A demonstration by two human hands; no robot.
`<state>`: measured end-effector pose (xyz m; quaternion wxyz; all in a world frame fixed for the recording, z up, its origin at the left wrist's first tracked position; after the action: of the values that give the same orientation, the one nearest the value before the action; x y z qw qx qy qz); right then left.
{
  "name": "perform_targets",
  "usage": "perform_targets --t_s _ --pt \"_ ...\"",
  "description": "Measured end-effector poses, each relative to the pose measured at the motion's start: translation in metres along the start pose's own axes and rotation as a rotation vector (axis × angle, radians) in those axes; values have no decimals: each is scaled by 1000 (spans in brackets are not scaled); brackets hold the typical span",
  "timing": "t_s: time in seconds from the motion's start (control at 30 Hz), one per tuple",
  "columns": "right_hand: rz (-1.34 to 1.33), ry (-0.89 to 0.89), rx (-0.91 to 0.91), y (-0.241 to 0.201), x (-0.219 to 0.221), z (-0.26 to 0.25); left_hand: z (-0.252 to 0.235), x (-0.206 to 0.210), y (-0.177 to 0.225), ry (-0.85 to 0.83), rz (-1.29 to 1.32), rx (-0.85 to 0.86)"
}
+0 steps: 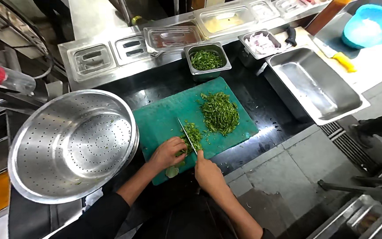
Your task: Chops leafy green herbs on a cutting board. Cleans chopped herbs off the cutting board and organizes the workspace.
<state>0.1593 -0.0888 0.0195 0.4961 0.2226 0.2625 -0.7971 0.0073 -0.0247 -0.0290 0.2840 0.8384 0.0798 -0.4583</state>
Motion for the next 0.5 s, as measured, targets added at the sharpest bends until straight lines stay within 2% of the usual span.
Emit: perform_targets --t_s 0.13,0.27,0.5 --pt "50 -5 7 0 -11 32 -8 -5 -8 -106 54 10" --pt "61 -43 44 -6 -13 52 -12 -7 -10 -137 99 -19" --pt "-2 33 0 -9 0 -3 -13 -6 -9 -153 118 8"
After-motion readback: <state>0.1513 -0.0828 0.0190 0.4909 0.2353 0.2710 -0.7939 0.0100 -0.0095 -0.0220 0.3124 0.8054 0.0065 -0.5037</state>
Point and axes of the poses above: each hand's wrist, its own z-axis away from the middle knuckle, its own x-axis out of the palm, y = z × x, the point moved 4 cm from there along -z, towards the middle knuckle, and after that the axes turned 6 degrees about x, right-handed, at the moved point
